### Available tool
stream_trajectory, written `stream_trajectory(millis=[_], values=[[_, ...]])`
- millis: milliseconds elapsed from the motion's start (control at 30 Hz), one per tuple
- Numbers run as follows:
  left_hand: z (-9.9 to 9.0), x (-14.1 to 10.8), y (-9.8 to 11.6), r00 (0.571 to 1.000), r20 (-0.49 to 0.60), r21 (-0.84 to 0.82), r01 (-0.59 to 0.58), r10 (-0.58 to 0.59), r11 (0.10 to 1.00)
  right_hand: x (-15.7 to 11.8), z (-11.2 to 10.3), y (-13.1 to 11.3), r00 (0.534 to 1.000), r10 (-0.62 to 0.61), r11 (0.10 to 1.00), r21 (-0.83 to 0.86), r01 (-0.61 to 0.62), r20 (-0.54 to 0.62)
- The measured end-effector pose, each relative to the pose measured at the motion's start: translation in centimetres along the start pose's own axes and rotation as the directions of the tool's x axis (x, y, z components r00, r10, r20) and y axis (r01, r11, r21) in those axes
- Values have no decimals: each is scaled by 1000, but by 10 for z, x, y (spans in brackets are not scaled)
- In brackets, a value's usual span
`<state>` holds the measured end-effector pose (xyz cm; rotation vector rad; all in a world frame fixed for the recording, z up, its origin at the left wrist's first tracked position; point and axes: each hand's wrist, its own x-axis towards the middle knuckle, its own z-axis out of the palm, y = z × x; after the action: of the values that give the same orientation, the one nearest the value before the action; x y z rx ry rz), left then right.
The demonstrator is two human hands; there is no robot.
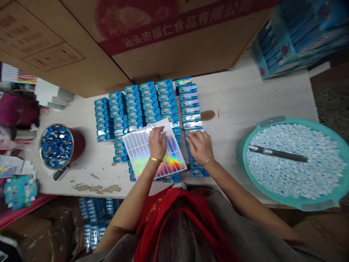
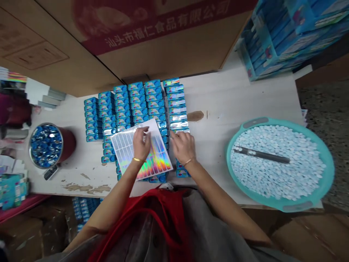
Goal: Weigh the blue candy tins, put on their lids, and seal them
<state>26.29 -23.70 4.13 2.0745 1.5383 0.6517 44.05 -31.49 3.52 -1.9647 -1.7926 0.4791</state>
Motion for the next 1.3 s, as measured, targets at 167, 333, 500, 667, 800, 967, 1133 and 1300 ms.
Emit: stream_trajectory(millis=[167,333,500,667,800,967,1133,1300], values=[[-29,36,-62,998,60,358,-23,2,934,53,35,-61,931,-169,978,-64,200,324],[-24,44,-73,971,227,454,-169,69,875,63,53,-72,916,-109,981,-105,161,385],[-32,29,-65,957,254,434,-244,142,867,60,52,-72,921,-71,991,-78,109,382],[-54,-25,-24,979,148,186,-164,137,969,63,55,-66,942,-46,996,92,16,334],[-66,-59,20,963,-116,-323,194,-242,926,39,42,-57,976,149,788,576,-215,160],[-49,-72,57,846,65,-751,391,-529,533,-38,3,-55,901,274,342,842,-418,336],[-8,-89,77,817,298,-735,526,-493,427,-88,-24,-31,884,404,349,854,-386,235],[32,-95,79,894,262,-617,444,-363,650,-94,-37,22,910,368,606,692,-392,194]])
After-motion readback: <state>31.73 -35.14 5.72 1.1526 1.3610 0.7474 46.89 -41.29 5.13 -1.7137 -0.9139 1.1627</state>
